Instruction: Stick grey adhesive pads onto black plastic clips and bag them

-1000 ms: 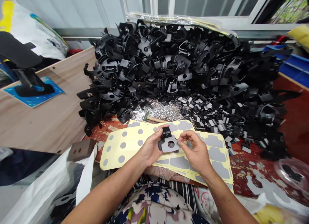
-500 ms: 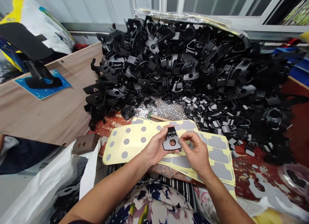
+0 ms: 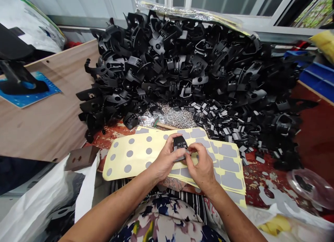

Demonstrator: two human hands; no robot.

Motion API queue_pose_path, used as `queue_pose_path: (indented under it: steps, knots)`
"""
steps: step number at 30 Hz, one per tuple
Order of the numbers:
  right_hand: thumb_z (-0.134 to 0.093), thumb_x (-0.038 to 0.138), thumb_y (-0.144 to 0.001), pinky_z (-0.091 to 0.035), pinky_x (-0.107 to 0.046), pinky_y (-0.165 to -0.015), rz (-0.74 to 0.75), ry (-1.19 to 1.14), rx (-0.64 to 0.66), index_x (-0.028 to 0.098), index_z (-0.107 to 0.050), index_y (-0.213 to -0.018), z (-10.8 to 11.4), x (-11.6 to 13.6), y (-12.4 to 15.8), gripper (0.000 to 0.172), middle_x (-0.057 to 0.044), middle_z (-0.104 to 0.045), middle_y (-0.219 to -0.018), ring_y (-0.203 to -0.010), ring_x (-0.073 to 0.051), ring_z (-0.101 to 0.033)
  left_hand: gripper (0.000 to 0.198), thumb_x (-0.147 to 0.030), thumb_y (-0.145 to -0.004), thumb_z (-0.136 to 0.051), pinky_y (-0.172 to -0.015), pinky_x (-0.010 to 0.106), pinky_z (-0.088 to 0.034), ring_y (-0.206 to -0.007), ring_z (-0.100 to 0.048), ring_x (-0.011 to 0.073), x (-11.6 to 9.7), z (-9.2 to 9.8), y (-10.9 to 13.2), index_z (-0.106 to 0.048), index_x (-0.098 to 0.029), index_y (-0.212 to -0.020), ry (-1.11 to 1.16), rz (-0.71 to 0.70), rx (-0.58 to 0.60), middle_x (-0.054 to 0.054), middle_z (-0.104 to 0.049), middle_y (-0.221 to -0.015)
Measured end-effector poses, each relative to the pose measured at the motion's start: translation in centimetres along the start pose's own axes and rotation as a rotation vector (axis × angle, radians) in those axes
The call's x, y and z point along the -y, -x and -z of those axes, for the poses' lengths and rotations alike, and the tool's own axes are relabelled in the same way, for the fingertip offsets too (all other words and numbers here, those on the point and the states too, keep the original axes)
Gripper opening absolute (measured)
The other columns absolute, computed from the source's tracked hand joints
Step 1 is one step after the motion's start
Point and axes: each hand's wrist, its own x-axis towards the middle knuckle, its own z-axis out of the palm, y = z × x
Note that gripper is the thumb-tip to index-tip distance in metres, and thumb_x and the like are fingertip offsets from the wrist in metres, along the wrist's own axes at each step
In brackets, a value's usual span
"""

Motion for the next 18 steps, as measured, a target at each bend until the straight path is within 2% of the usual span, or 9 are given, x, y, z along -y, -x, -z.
queue_pose_path:
  steps: [3, 5, 8, 10, 12, 14, 15, 17, 18]
  knots:
    - [-0.053, 0.012, -0.093, -0.058, -0.044, -0.083, 0.082, 0.046, -0.051, 0.03, -0.044, -0.131, -0.6, -0.3, 0.6, 0.043, -0.01, -0.059, -0.116, -0.091, -0.025, -0.066, 0.058, -0.022, -0.07, -0.092, -0.092, 0.024, -0.046, -0.099, -0.058, 0.0179, 0.9, 0.0, 0.0, -0.063, -0.028, -0.119, -0.194, -0.147, -0.087, -0.001, -0.062, -0.1]
    - [-0.052, 0.009, -0.094, -0.058, -0.044, -0.085, 0.125, 0.09, -0.053, 0.03, -0.038, -0.138, -0.6, -0.2, 0.8, 0.051, -0.012, -0.055, -0.124, -0.09, -0.024, -0.065, 0.05, -0.022, -0.075, -0.088, -0.087, 0.023, -0.046, -0.092, -0.057, 0.0165, 1.4, 0.2, 0.0, -0.062, -0.028, -0.117, -0.206, -0.157, -0.087, -0.002, -0.061, -0.096]
    - [-0.055, 0.01, -0.096, -0.054, -0.049, -0.089, 0.176, 0.273, -0.045, 0.031, -0.039, -0.14, 0.2, 0.0, 0.8, 0.052, -0.014, -0.056, -0.123, -0.097, -0.027, -0.064, 0.042, -0.019, -0.079, -0.082, -0.08, 0.022, -0.049, -0.086, -0.057, 0.0157, 1.6, 0.5, 0.0, -0.062, -0.027, -0.115, -0.163, -0.128, -0.068, -0.001, -0.062, -0.094]
    - [-0.067, 0.02, -0.094, -0.049, -0.055, -0.093, 0.123, 0.395, -0.075, 0.029, -0.045, -0.138, 1.1, -0.2, 0.5, 0.05, -0.016, -0.057, -0.126, -0.109, -0.035, -0.061, 0.044, -0.017, -0.077, -0.082, -0.079, 0.024, -0.054, -0.087, -0.059, 0.0167, 1.4, 0.4, 0.0, -0.063, -0.027, -0.115, -0.144, -0.081, -0.06, 0.001, -0.063, -0.099]
    - [-0.08, 0.034, -0.086, -0.048, -0.056, -0.094, -0.02, 0.384, -0.069, 0.027, -0.051, -0.134, 2.0, -0.6, 0.2, 0.057, -0.018, -0.058, -0.126, -0.114, -0.039, -0.057, 0.046, -0.02, -0.076, -0.083, -0.077, 0.029, -0.059, -0.088, -0.062, 0.0194, 1.1, 0.2, 0.3, -0.063, -0.028, -0.117, -0.117, -0.007, -0.037, 0.003, -0.064, -0.103]
    - [-0.085, 0.042, -0.079, -0.051, -0.049, -0.089, -0.179, 0.229, 0.058, 0.025, -0.055, -0.13, 2.6, -1.1, -0.2, 0.061, -0.014, -0.063, -0.119, -0.107, -0.034, -0.06, 0.048, -0.024, -0.077, -0.084, -0.077, 0.034, -0.063, -0.091, -0.064, 0.0227, 0.2, 0.1, 0.9, -0.065, -0.029, -0.12, -0.109, 0.061, 0.009, 0.005, -0.065, -0.105]
    - [-0.085, 0.042, -0.079, -0.053, -0.043, -0.084, -0.225, 0.125, 0.169, 0.025, -0.057, -0.129, 2.8, -1.4, -0.5, 0.06, -0.011, -0.066, -0.114, -0.1, -0.029, -0.062, 0.049, -0.025, -0.077, -0.084, -0.08, 0.038, -0.064, -0.094, -0.065, 0.024, -0.6, 0.3, 1.5, -0.066, -0.03, -0.122, -0.124, 0.097, 0.044, 0.006, -0.066, -0.106]
    - [-0.083, 0.039, -0.081, -0.053, -0.034, -0.074, -0.23, -0.063, 0.435, 0.025, -0.063, -0.125, 3.2, -2.1, -1.7, 0.051, -0.005, -0.07, -0.106, -0.087, -0.022, -0.064, 0.055, -0.025, -0.075, -0.086, -0.088, 0.043, -0.064, -0.097, -0.068, 0.0257, -2.7, 1.5, 3.3, -0.068, -0.032, -0.126, -0.177, 0.162, 0.088, 0.006, -0.069, -0.107]
    - [-0.081, 0.038, -0.084, -0.053, -0.031, -0.071, -0.201, -0.115, 0.543, 0.025, -0.067, -0.121, 3.4, -2.6, -2.8, 0.042, -0.003, -0.073, -0.103, -0.083, -0.019, -0.065, 0.058, -0.026, -0.072, -0.088, -0.09, 0.044, -0.063, -0.097, -0.069, 0.0264, -4.1, 2.6, 4.4, -0.07, -0.033, -0.126, -0.199, 0.176, 0.065, 0.005, -0.071, -0.106]
